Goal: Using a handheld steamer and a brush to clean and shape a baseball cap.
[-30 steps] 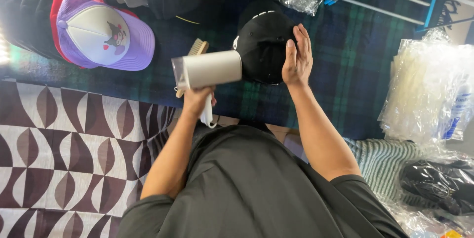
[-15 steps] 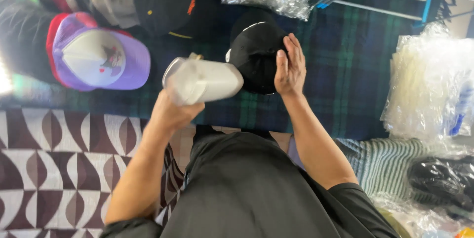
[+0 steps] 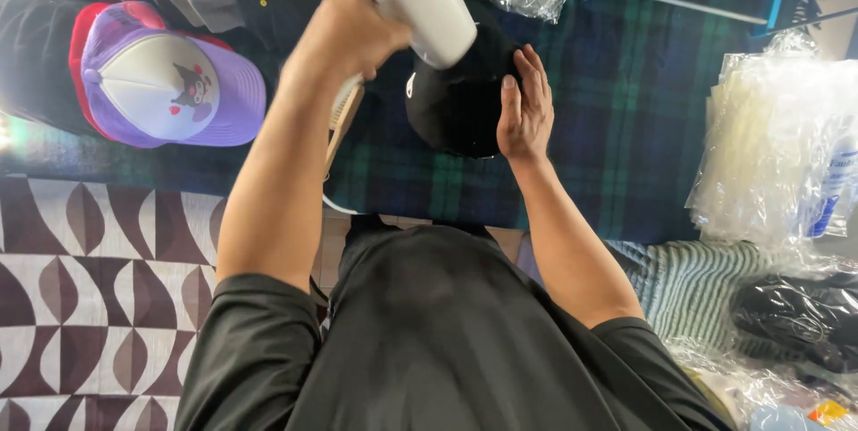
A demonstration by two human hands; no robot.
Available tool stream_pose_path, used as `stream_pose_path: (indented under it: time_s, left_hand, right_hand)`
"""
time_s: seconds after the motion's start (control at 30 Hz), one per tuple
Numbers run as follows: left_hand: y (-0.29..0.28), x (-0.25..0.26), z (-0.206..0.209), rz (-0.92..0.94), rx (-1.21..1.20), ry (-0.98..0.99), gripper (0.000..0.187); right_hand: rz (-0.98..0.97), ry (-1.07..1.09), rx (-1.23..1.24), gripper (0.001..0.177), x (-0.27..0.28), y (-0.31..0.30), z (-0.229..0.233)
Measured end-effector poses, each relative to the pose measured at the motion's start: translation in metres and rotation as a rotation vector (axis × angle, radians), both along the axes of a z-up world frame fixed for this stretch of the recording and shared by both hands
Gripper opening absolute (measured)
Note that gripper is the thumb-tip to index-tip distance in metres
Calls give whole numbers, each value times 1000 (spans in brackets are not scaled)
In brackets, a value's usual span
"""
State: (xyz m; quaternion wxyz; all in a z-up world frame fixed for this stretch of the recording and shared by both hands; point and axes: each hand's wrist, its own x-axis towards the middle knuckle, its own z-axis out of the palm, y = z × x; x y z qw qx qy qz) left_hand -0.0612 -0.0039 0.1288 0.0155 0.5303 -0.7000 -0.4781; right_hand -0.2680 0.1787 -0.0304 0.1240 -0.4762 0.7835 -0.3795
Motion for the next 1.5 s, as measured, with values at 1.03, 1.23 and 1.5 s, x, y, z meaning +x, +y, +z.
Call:
stream_pose_path:
  time_s: [1.03,1.23,1.5]
  left_hand:
    - [263,-124,-158,-162,138,542,61]
    - [249,-47,-181,-341,193,266,50]
    - [212,60,-210,271,183,185,18]
  right_hand:
    - [172,-572,-523,75,-34,191,-72]
    - [-415,-320,14,57,-76,159,-77]
    - [-539,-177,271,57,-108,142,-173]
